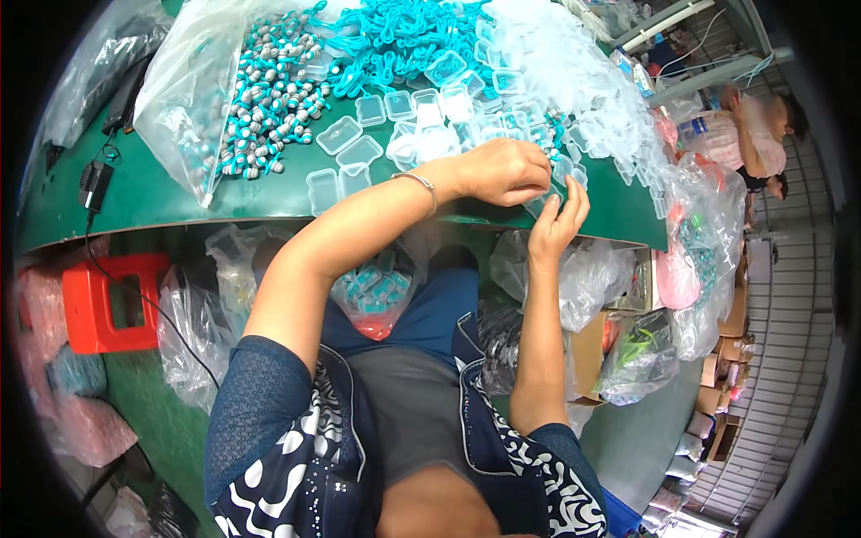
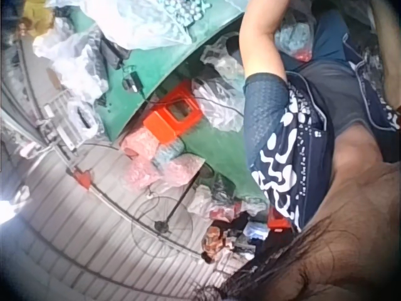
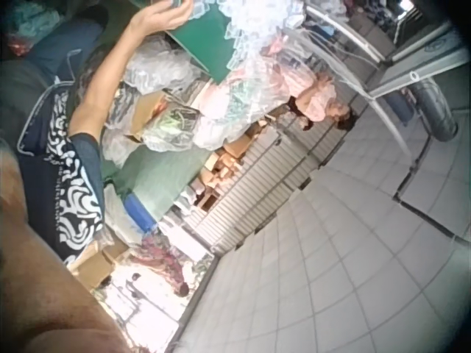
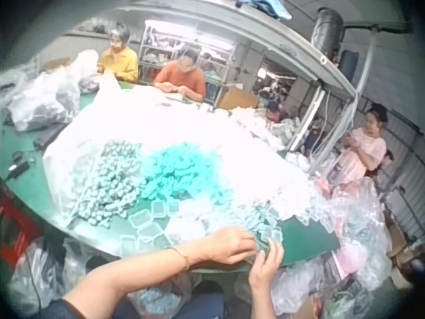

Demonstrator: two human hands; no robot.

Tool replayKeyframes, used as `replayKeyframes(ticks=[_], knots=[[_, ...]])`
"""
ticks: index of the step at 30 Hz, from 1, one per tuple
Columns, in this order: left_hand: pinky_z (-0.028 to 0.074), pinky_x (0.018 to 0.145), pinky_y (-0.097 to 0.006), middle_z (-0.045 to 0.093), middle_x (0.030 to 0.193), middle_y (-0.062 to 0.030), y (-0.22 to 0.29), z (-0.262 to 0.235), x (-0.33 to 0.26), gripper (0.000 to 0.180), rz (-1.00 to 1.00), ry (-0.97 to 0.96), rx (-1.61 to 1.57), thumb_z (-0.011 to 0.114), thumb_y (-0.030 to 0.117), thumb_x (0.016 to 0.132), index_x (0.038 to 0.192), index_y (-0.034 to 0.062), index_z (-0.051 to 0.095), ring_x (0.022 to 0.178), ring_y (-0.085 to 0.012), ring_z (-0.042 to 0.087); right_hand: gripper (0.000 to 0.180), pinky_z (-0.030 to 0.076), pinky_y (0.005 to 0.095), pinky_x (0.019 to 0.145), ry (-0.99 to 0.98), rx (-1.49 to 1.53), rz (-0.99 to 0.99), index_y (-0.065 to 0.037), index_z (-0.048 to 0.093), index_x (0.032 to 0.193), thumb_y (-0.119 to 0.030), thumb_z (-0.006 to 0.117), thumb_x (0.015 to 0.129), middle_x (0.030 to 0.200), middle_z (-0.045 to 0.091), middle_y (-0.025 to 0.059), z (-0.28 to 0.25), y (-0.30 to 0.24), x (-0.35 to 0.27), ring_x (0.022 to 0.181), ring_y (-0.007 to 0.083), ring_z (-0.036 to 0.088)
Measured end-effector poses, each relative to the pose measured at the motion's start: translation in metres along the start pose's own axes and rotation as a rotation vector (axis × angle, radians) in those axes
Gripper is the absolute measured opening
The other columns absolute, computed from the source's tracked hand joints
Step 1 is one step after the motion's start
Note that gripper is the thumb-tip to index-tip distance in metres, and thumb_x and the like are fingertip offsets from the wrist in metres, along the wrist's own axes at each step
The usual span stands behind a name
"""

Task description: Sorting small blue beads and packing them into small clear plastic containers at a workshop table.

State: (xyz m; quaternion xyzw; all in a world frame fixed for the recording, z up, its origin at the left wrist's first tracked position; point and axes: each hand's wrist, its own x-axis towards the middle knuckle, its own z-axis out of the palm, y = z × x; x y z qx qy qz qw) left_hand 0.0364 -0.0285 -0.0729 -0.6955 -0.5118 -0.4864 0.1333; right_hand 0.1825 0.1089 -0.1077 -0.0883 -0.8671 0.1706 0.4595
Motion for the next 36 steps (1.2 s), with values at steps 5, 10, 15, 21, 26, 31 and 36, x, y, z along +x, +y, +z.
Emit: replayKeyframes(ticks=[5,10,15,21,26,31,36], knots=[[0.054,0.076,-0.040,0.068,0.093,-0.0122,-0.001,-0.004,0.002,0.009,-0.032,0.076,-0.174,0.067,0.009,0.085,0.091,0.0026,0.069,0.088,-0.0310,0.066,0.038,0.037,0.0491,0.105,0.018,-0.008,-0.121,0.002,0.058,0.126,-0.013,0.060,0.091,0.131,0.051,0.0192,-0.013,-0.030,-0.015,0.123,0.0378,0.047],[0.054,0.083,-0.037,0.071,0.095,-0.0137,0.002,-0.015,0.008,0.012,-0.130,0.152,-0.370,0.066,0.010,0.088,0.094,0.0010,0.071,0.091,-0.0278,0.069,0.035,0.039,0.0486,0.102,-0.174,0.036,-0.267,-0.004,0.065,0.116,-0.012,0.067,0.082,0.122,0.057,0.0161,-0.004,-0.078,-0.031,0.117,0.0364,0.051],[0.053,0.088,-0.034,0.073,0.097,-0.0107,-0.002,-0.032,0.010,0.014,-0.280,0.217,-0.493,0.065,0.010,0.092,0.098,0.0001,0.073,0.095,-0.0200,0.068,0.041,0.036,0.0506,0.098,-0.320,0.063,-0.348,-0.010,0.064,0.118,-0.021,0.071,0.079,0.121,0.056,0.0107,0.026,-0.111,-0.032,0.117,0.0337,0.051],[0.052,0.092,-0.030,0.073,0.102,-0.0070,-0.016,-0.045,0.013,0.018,-0.483,0.241,-0.757,0.066,0.014,0.096,0.103,-0.0002,0.074,0.099,-0.0137,0.066,0.045,0.032,0.0543,0.101,-0.386,0.043,-0.355,-0.009,0.063,0.120,-0.023,0.072,0.079,0.126,0.053,0.0122,0.044,-0.127,-0.028,0.120,0.0345,0.047],[0.052,0.092,-0.030,0.073,0.101,-0.0073,-0.012,-0.052,0.017,0.017,-0.484,0.264,-0.824,0.066,0.013,0.095,0.104,-0.0007,0.074,0.099,-0.0137,0.066,0.049,0.031,0.0542,0.102,-0.406,0.042,-0.346,-0.009,0.061,0.124,-0.024,0.071,0.079,0.127,0.053,0.0124,0.044,-0.127,-0.025,0.121,0.0350,0.047],[0.052,0.092,-0.031,0.072,0.102,-0.0079,0.013,-0.057,0.011,0.016,-0.420,0.215,-0.863,0.066,0.012,0.095,0.103,-0.0008,0.073,0.100,-0.0144,0.065,0.047,0.032,0.0515,0.102,-0.355,0.078,-0.358,-0.010,0.062,0.124,-0.022,0.071,0.079,0.126,0.055,0.0115,0.046,-0.127,-0.026,0.120,0.0341,0.048],[0.051,0.092,-0.032,0.071,0.103,-0.0087,0.027,-0.067,0.003,0.015,-0.406,0.201,-0.844,0.065,0.011,0.095,0.102,-0.0010,0.073,0.099,-0.0161,0.065,0.045,0.033,0.0508,0.102,-0.330,0.113,-0.385,-0.010,0.064,0.121,-0.020,0.071,0.078,0.126,0.055,0.0120,0.046,-0.124,-0.031,0.120,0.0337,0.049]])
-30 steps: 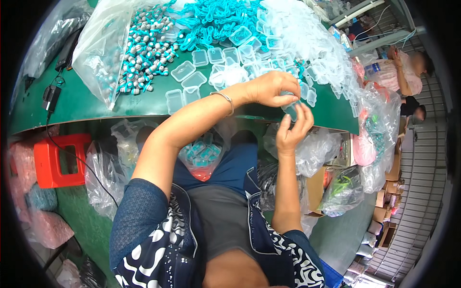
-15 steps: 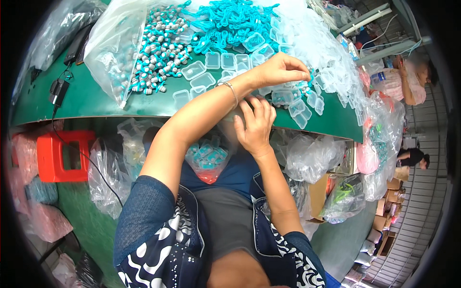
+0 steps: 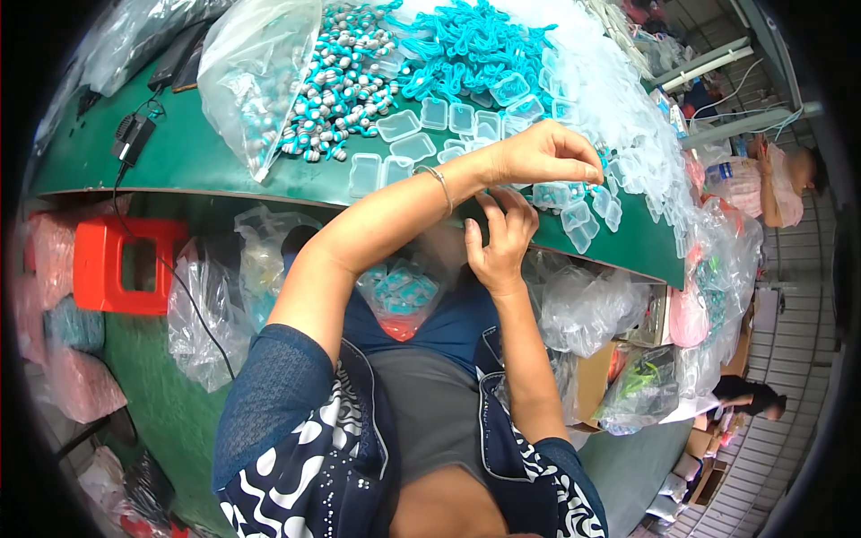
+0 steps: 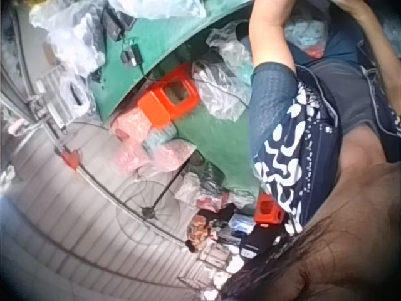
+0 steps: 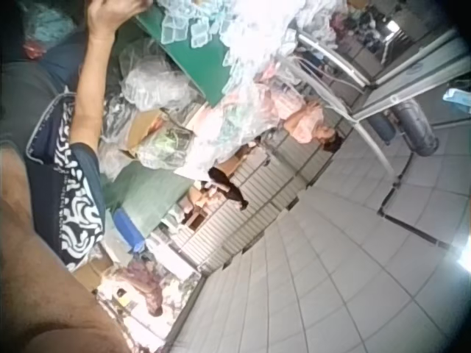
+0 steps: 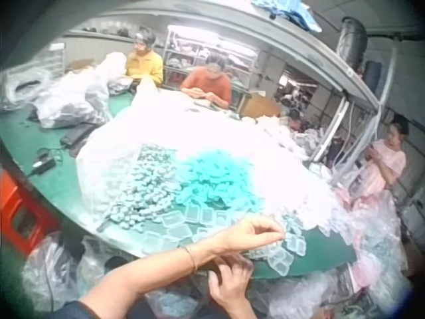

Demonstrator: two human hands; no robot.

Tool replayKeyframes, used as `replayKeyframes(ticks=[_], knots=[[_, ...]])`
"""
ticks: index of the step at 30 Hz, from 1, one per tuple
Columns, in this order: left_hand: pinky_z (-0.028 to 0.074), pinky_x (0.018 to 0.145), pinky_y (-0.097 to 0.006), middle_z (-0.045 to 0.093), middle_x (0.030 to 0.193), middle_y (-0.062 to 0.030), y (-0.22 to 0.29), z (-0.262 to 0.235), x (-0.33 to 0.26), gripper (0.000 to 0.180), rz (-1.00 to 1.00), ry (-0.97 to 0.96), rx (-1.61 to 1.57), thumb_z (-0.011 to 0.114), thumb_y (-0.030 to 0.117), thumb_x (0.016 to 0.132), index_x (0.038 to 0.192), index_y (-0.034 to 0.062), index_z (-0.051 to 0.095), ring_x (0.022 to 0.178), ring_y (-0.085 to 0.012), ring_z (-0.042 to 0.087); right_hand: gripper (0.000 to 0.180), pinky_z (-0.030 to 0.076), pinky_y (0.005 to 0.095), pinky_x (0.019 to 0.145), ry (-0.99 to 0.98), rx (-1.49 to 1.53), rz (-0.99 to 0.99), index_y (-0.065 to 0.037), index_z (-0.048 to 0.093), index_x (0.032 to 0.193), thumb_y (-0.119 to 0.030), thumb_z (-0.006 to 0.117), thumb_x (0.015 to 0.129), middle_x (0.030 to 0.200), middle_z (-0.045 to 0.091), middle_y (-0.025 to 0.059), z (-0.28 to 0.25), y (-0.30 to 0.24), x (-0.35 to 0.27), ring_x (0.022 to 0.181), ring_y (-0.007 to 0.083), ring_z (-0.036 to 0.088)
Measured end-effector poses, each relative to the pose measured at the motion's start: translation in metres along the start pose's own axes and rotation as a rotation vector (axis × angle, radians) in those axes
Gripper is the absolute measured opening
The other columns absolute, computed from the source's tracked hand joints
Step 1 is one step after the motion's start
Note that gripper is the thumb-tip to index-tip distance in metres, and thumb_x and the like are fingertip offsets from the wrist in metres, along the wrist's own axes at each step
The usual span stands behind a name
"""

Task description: Sorting small blue beads and packing them into small clear plastic containers at a workshop table.

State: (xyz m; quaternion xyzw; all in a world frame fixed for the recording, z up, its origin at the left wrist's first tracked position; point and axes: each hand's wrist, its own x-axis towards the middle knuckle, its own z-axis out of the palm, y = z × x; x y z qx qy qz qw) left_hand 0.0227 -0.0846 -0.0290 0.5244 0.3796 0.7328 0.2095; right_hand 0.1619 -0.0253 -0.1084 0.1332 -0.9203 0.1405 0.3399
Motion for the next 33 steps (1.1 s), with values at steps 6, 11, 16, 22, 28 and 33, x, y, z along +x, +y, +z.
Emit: replayKeyframes(ticks=[6,11,16,22,28,33], knots=[[0.051,0.090,-0.034,0.071,0.102,-0.0108,0.023,0.010,-0.025,0.014,0.107,0.043,0.148,0.067,0.010,0.093,0.100,-0.0005,0.073,0.100,-0.0199,0.065,0.047,0.033,0.0483,0.105,0.007,0.115,0.030,-0.005,0.065,0.123,-0.019,0.072,0.078,0.129,0.054,0.0154,0.001,0.011,-0.003,0.121,0.0361,0.048],[0.052,0.088,-0.035,0.072,0.101,-0.0113,0.072,-0.017,-0.107,0.013,0.228,0.504,0.866,0.069,0.005,0.087,0.098,0.0013,0.072,0.100,-0.0241,0.067,0.041,0.035,0.0489,0.103,0.108,0.087,0.041,-0.009,0.066,0.117,-0.013,0.072,0.076,0.124,0.058,0.0113,0.000,0.001,-0.002,0.118,0.0319,0.053],[0.048,0.092,-0.040,0.068,0.111,-0.0097,0.091,-0.026,-0.186,0.033,-0.171,0.659,1.530,0.075,0.015,0.079,0.110,0.0071,0.068,0.104,-0.0307,0.061,0.035,0.036,0.0452,0.100,0.128,0.182,-0.007,-0.011,0.068,0.112,-0.010,0.073,0.077,0.113,0.063,0.0060,0.001,-0.022,0.016,0.113,0.0298,0.056],[0.045,0.089,-0.042,0.063,0.112,-0.0096,0.086,-0.011,-0.197,0.048,-0.358,0.592,1.561,0.080,0.023,0.076,0.120,0.0090,0.064,0.104,-0.0309,0.057,0.033,0.036,0.0435,0.096,0.024,0.203,-0.071,-0.011,0.068,0.112,-0.013,0.073,0.079,0.109,0.064,0.0064,0.016,-0.048,0.031,0.107,0.0272,0.057],[0.053,0.073,-0.037,0.064,0.096,-0.0145,0.081,0.011,-0.191,0.046,-0.142,0.703,1.273,0.074,-0.002,0.076,0.120,0.0046,0.062,0.082,-0.0302,0.065,0.049,0.042,0.0442,0.093,-0.016,0.297,-0.058,-0.011,0.061,0.126,-0.010,0.074,0.078,0.117,0.061,0.0098,0.016,-0.057,0.039,0.106,0.0302,0.059],[0.054,0.079,-0.039,0.066,0.104,-0.0138,0.070,0.036,-0.189,0.044,-0.130,0.535,1.421,0.077,0.004,0.072,0.114,0.0064,0.064,0.092,-0.0319,0.065,0.052,0.049,0.0441,0.088,-0.061,0.332,-0.021,-0.012,0.061,0.127,-0.003,0.073,0.077,0.115,0.060,0.0107,0.012,-0.041,0.032,0.105,0.0336,0.060]])
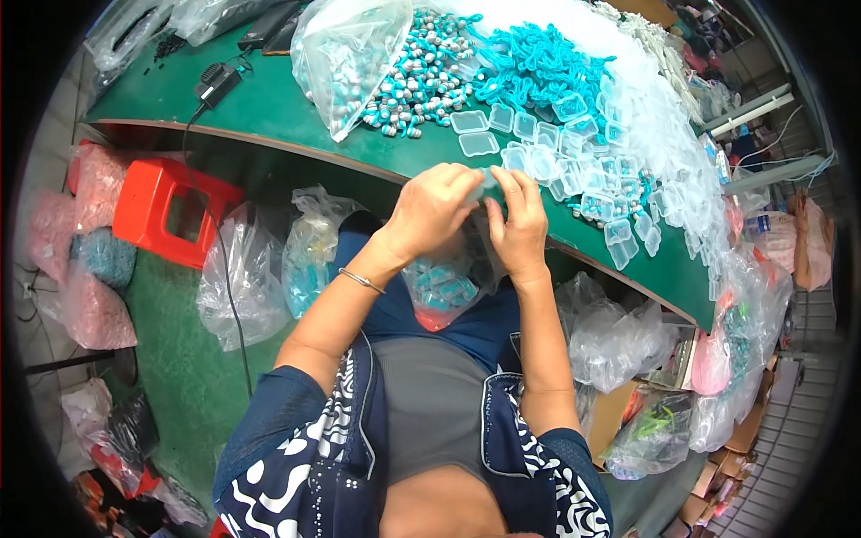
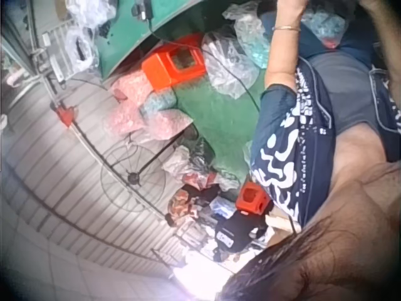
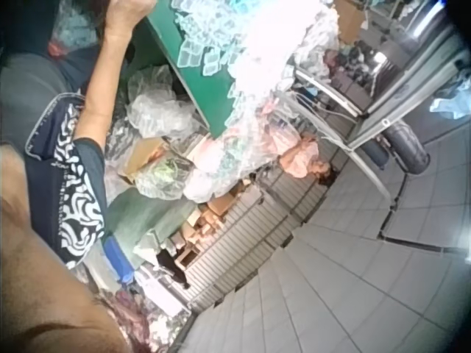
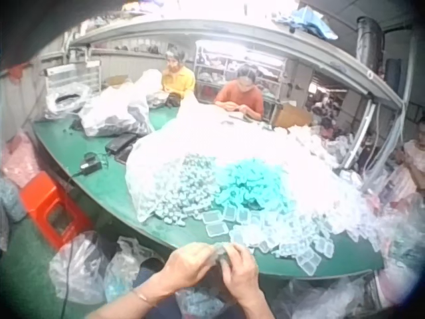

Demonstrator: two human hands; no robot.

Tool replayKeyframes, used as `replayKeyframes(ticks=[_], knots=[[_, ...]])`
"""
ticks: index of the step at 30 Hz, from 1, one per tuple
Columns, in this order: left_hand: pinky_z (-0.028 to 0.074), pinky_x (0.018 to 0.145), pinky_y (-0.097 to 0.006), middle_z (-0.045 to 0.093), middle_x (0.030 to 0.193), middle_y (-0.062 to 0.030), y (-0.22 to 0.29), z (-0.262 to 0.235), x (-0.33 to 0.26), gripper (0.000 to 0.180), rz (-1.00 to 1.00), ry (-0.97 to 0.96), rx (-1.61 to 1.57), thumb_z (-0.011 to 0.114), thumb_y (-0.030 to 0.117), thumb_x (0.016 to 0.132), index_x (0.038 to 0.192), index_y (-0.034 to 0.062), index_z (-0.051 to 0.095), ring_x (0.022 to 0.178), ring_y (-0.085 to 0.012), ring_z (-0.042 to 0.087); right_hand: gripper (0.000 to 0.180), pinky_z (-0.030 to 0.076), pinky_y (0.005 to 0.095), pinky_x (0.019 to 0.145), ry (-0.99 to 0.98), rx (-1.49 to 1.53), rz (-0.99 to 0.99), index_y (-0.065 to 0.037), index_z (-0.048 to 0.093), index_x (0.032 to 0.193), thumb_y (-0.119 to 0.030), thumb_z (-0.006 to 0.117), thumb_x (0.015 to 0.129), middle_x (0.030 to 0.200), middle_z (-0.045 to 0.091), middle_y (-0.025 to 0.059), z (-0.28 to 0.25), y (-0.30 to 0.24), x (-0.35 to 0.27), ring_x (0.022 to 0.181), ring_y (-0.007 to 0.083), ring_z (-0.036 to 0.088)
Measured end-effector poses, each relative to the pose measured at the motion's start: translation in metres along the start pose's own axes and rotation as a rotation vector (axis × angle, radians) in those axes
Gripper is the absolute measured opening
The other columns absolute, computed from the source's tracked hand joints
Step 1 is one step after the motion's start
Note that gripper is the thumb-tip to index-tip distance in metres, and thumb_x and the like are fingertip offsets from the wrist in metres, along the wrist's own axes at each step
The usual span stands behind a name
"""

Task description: Sorting small blue beads and packing them into small clear plastic containers at a workshop table.

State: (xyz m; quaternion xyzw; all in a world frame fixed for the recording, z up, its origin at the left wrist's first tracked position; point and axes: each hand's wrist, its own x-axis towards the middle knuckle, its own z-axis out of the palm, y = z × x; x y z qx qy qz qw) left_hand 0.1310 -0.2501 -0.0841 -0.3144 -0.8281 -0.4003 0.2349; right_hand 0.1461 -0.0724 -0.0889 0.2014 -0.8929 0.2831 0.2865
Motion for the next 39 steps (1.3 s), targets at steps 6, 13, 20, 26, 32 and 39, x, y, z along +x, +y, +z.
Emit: replayKeyframes(ticks=[6,13,20,26,32,39], knots=[[0.052,0.087,-0.039,0.067,0.106,-0.0085,-0.008,-0.007,-0.002,0.036,0.127,-0.102,-0.030,0.079,0.008,0.070,0.104,0.0060,0.067,0.102,-0.0304,0.061,0.030,0.045,0.0413,0.077,0.014,-0.213,-0.004,-0.011,0.069,0.108,-0.003,0.070,0.079,0.109,0.062,0.0080,-0.007,0.013,-0.008,0.094,0.0293,0.059],[0.052,0.077,-0.038,0.066,0.094,-0.0055,-0.019,-0.004,-0.003,0.018,0.150,-0.118,0.020,0.077,0.009,0.075,0.091,0.0071,0.069,0.088,-0.0265,0.062,0.031,0.045,0.0416,0.078,0.066,-0.167,-0.027,-0.011,0.071,0.105,0.003,0.065,0.078,0.103,0.063,0.0078,-0.008,0.019,0.001,0.093,0.0292,0.060],[0.052,0.078,-0.038,0.065,0.098,-0.0075,-0.017,-0.002,0.005,0.027,0.095,-0.089,-0.080,0.080,0.014,0.073,0.096,0.0072,0.068,0.089,-0.0276,0.063,0.018,0.045,0.0426,0.079,0.002,-0.184,-0.038,-0.015,0.073,0.096,-0.006,0.067,0.083,0.097,0.068,0.0044,-0.011,0.076,0.079,0.091,0.0296,0.063],[0.052,0.079,-0.039,0.065,0.101,-0.0095,-0.035,-0.004,0.006,0.034,0.032,-0.106,-0.106,0.082,0.021,0.072,0.100,0.0062,0.069,0.092,-0.0288,0.063,0.021,0.043,0.0466,0.084,-0.067,-0.387,-0.192,-0.019,0.075,0.099,-0.009,0.064,0.083,0.094,0.067,0.0000,0.045,0.099,0.139,0.095,0.0258,0.062],[0.052,0.078,-0.039,0.066,0.097,-0.0065,-0.034,-0.004,0.010,0.031,-0.015,-0.130,-0.115,0.081,0.022,0.072,0.097,0.0075,0.071,0.091,-0.0281,0.063,0.021,0.041,0.0480,0.085,-0.249,-0.555,-0.201,-0.019,0.074,0.098,-0.018,0.055,0.089,0.095,0.068,0.0010,0.062,0.115,0.161,0.095,0.0256,0.063],[0.051,0.077,-0.040,0.065,0.096,-0.0060,-0.033,0.000,0.009,0.031,-0.028,-0.121,-0.116,0.082,0.025,0.072,0.097,0.0082,0.071,0.091,-0.0282,0.063,0.015,0.046,0.0447,0.077,-0.123,-0.255,-0.149,-0.014,0.072,0.095,-0.015,0.075,0.080,0.090,0.070,0.0046,0.011,0.103,0.135,0.087,0.0269,0.067]])
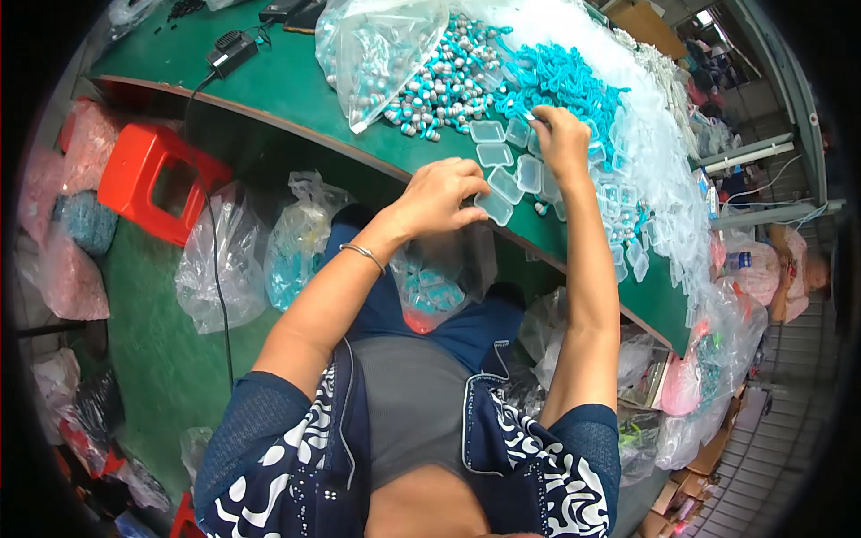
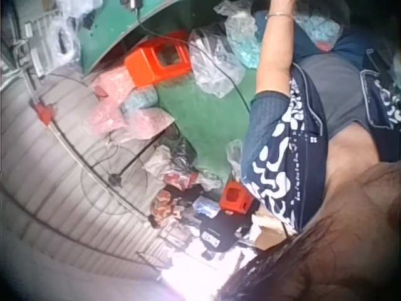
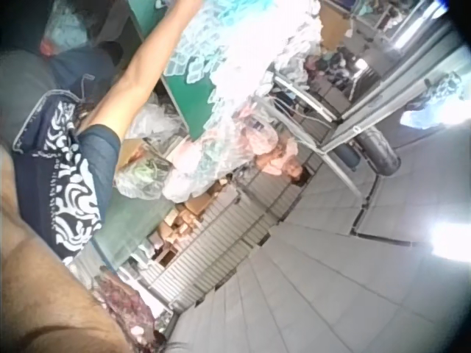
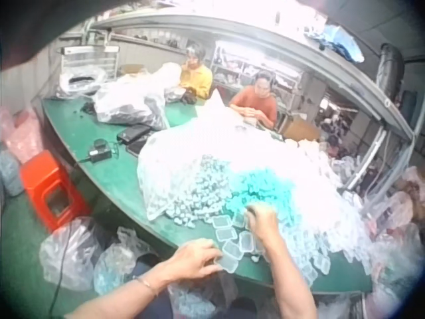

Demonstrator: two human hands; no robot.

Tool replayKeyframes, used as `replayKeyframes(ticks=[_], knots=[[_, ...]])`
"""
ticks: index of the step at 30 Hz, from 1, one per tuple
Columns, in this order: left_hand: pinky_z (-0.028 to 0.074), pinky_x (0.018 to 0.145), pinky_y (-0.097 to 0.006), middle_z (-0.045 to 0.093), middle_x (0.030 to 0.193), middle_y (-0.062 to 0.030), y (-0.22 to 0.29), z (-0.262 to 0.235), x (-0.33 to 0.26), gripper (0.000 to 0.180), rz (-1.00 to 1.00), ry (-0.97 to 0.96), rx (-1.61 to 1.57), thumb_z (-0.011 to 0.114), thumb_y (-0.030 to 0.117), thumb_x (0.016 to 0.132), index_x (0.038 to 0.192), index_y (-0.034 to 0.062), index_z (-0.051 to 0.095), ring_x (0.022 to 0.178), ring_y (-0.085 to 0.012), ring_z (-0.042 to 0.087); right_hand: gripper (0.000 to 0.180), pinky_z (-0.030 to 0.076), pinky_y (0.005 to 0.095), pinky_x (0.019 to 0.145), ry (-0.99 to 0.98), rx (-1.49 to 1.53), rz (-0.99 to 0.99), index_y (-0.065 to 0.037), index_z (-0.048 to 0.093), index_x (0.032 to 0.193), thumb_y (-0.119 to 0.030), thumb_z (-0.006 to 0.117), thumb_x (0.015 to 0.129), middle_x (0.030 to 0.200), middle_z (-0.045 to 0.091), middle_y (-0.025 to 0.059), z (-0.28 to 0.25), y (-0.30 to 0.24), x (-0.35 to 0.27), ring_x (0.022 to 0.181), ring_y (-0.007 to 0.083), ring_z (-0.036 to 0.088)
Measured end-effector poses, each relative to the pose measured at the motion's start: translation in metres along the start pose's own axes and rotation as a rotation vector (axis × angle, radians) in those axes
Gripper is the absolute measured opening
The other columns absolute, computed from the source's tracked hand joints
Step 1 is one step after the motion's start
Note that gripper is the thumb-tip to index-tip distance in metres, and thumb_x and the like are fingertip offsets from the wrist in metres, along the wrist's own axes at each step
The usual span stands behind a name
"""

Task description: Sorting small blue beads and packing them into small clear plastic containers at a workshop table.

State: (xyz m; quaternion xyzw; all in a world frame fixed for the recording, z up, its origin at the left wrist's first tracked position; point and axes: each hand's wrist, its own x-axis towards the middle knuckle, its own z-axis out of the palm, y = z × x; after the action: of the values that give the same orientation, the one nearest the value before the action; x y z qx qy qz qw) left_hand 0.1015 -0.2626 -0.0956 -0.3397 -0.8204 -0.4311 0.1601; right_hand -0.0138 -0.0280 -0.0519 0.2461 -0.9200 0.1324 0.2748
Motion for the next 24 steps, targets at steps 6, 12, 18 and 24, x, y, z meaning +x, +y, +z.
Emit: replayKeyframes(ticks=[6,12,18,24], knots=[[0.052,0.076,-0.039,0.067,0.094,-0.0052,-0.004,0.006,-0.004,0.032,-0.010,0.035,0.017,0.083,0.026,0.071,0.095,0.0094,0.071,0.090,-0.0271,0.065,0.016,0.042,0.0386,0.071,-0.018,0.246,0.065,-0.010,0.069,0.094,-0.007,0.073,0.078,0.088,0.069,0.0055,-0.045,-0.068,-0.084,0.076,0.0240,0.064],[0.052,0.078,-0.040,0.067,0.093,-0.0057,-0.002,0.006,-0.002,0.032,-0.019,0.048,0.026,0.084,0.025,0.069,0.094,0.0091,0.072,0.091,-0.0272,0.065,0.015,0.037,0.0390,0.083,-0.014,0.140,0.055,-0.012,0.068,0.091,-0.008,0.074,0.078,0.087,0.067,0.0029,-0.045,-0.096,-0.110,0.085,0.0233,0.064],[0.052,0.077,-0.042,0.068,0.094,-0.0077,0.004,0.004,0.000,0.042,-0.059,0.028,0.017,0.083,0.025,0.070,0.106,0.0087,0.067,0.091,-0.0284,0.065,0.014,0.037,0.0403,0.085,0.011,0.026,-0.016,-0.013,0.067,0.092,-0.011,0.074,0.079,0.089,0.066,0.0012,-0.041,-0.098,-0.105,0.088,0.0230,0.063],[0.051,0.079,-0.044,0.067,0.098,-0.0104,0.009,0.002,0.004,0.044,-0.068,0.035,0.000,0.078,0.026,0.078,0.113,0.0052,0.065,0.093,-0.0312,0.065,0.015,0.038,0.0403,0.085,0.001,0.011,-0.019,-0.013,0.068,0.092,-0.011,0.074,0.078,0.089,0.066,0.0013,-0.038,-0.096,-0.101,0.088,0.0233,0.062]])
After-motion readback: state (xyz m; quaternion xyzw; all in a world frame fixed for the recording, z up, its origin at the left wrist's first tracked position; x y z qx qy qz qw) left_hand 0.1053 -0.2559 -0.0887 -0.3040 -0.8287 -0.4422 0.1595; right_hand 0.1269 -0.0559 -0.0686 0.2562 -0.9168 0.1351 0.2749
